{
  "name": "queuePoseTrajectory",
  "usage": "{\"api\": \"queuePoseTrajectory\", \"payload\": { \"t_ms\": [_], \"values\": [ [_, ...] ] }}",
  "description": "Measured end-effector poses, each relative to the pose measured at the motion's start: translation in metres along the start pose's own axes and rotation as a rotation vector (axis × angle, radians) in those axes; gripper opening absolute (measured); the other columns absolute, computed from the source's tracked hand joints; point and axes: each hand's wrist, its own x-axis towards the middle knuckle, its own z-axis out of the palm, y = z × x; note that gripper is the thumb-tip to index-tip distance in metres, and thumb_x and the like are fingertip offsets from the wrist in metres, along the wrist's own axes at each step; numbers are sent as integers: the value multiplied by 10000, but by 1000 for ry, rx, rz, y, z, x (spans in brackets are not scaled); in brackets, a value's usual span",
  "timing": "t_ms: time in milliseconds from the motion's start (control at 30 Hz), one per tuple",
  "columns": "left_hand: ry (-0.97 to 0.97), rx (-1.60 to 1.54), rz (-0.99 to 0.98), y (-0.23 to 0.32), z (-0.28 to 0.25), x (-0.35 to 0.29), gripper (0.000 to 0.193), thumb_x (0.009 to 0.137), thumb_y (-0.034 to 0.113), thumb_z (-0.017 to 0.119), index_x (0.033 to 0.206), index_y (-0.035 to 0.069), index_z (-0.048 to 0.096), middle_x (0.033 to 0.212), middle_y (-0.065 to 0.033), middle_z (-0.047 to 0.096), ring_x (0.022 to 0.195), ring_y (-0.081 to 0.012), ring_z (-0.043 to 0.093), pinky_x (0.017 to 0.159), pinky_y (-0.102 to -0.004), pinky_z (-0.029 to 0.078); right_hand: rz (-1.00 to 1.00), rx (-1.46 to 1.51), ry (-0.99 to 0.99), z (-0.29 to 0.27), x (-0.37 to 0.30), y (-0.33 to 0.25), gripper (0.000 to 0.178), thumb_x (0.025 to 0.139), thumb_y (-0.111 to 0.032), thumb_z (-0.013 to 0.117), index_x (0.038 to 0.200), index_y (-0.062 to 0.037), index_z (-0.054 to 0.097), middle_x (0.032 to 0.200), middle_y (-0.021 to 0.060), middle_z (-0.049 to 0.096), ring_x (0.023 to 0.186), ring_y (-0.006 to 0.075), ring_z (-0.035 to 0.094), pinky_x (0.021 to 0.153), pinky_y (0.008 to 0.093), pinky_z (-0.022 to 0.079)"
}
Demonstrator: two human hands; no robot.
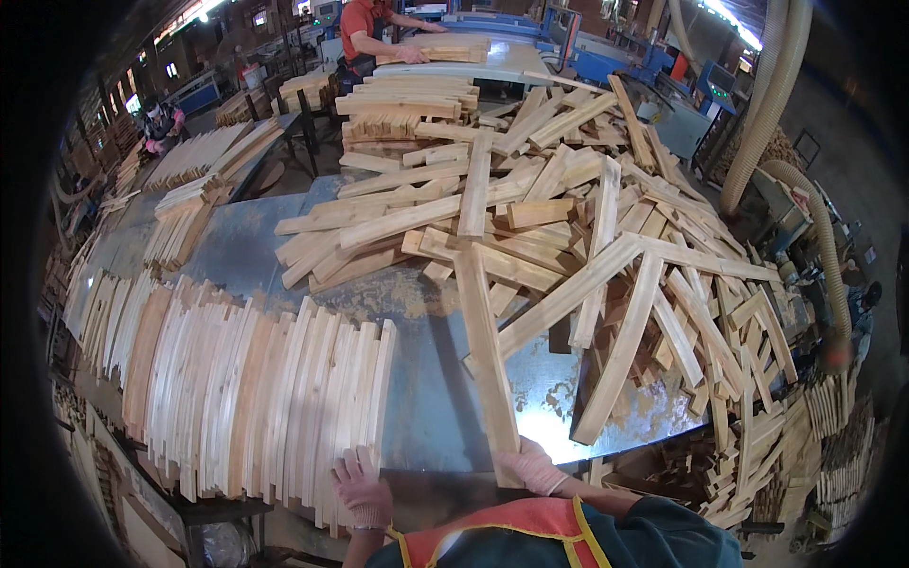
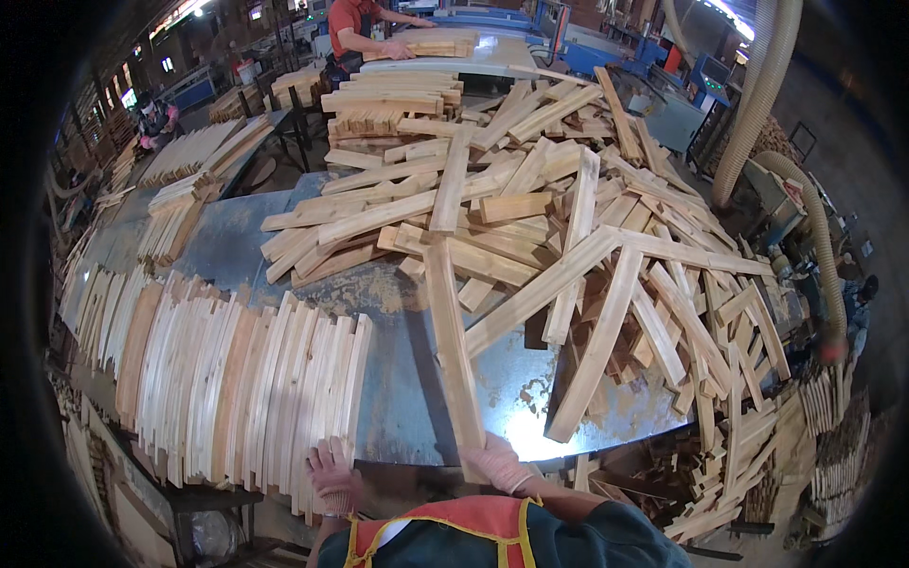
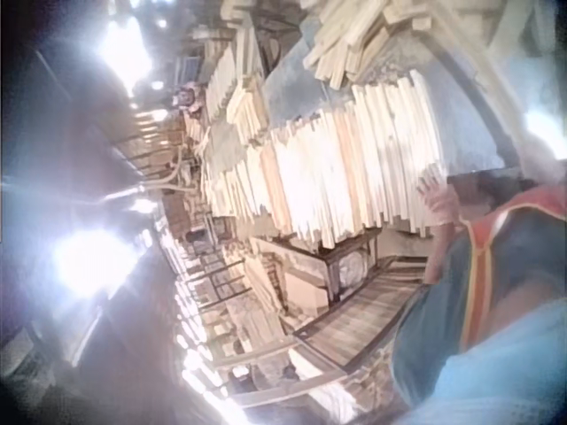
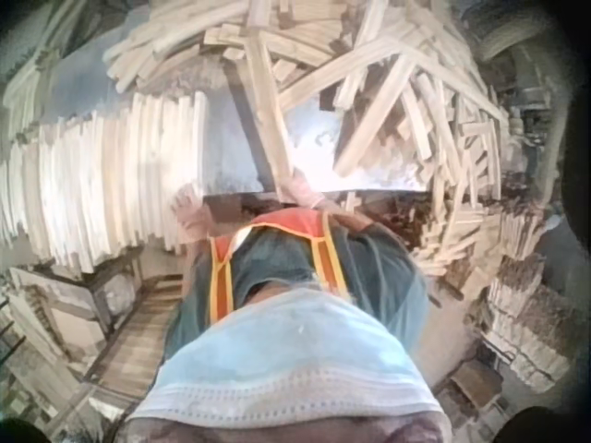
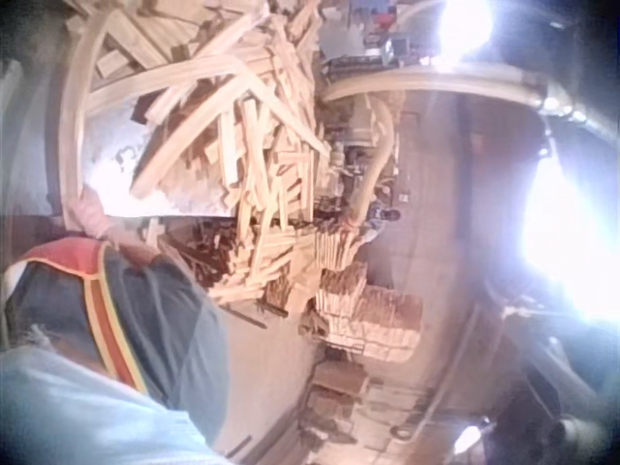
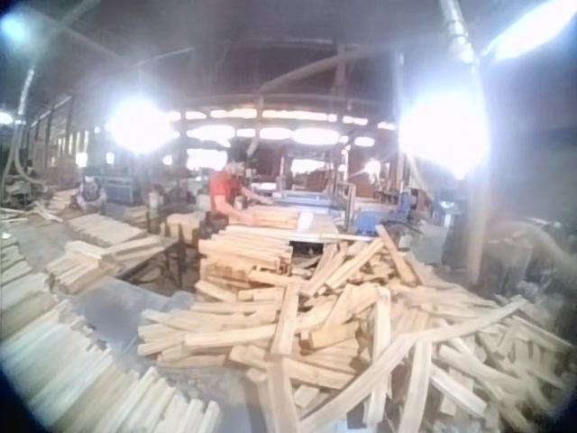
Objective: The person picks up wooden planks from a large pile on a metal table and arranges them into neat stacks. They repeatedly gather handfuls of planks, align them, and place them into organized piles on the table surface.
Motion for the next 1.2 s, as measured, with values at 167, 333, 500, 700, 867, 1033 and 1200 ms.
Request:
{"api": "queuePoseTrajectory", "payload": {
  "t_ms": [167, 333, 500, 700, 867, 1033, 1200],
  "values": [
    [-315, -52, -169, 0, 18, -2, 714, 850, 201, 667, 1533, 74, 505, 1493, -175, 505, 1395, -409, 459, 1187, -549, 366, -459, -289, 344, -96, 68, -167, 505, 970, -418, 692, 1281, -20, 673, 1132, 174, 723, 1023, 311, 692, 915, 413, 552],
    [-335, -204, -1, 45, 0, 22, 808, 851, 344, 744, 1566, 79, 476, 1634, -176, 413, 1493, -427, 376, 1222, -555, 327, -1077, 215, 819, -311, 127, -287, 479, 1045, -215, 678, 1472, -31, 561, 1269, 77, 660, 1070, 155, 609, 981, 321, 491],
    [-246, -350, 216, 113, 16, 66, 959, 756, 428, 834, 1568, 95, 446, 1555, -157, 460, 1469, -385, 395, 1238, -540, 283, -536, -3, 1037, -307, 126, -116, 654, 1012, -265, 675, 1562, 23, 469, 1529, 185, 555, 1399, 260, 526, 1176, 374, 401],
    [-205, -267, 417, 203, 18, 168, 1013, 759, 463, 844, 1593, 92, 403, 1399, -142, 554, 1345, -373, 511, 1158, -493, 381, -247, 200, 943, -230, 113, 2, 901, 916, -265, 779, 1639, 23, 326, 1606, 198, 455, 1413, 279, 515, 1179, 370, 411],
    [-697, -403, 354, 209, 6, 189, 807, 879, 273, 660, 1625, 127, 389, 1407, -192, 631, 1250, -398, 640, 1072, -490, 484, -89, 635, 625, -259, 128, 15, 577, 909, -211, 786, 1405, 23, 606, 1231, 116, 693, 1078, 222, 661, 966, 353, 534],
    [-1018, -769, 246, 105, -41, 100, 722, 892, 253, 656, 1565, 61, 475, 1349, -228, 669, 1211, -428, 648, 1003, -473, 543, -275, 1040, 495, -185, 74, 32, 330, 932, -22, 711, 1256, -31, 652, 1087, 54, 694, 964, 196, 675, 926, 366, 571],
    [-77, -598, 125, 17, 33, -56, 529, 889, 145, 700, 1402, 32, 633, 1333, -234, 649, 1275, -434, 610, 1086, -513, 491, -94, 1081, 240, -75, 69, 13, 360, 906, 12, 738, 1249, -38, 639, 1145, 77, 702, 1083, 238, 691, 1017, 407, 568]
  ]
}}
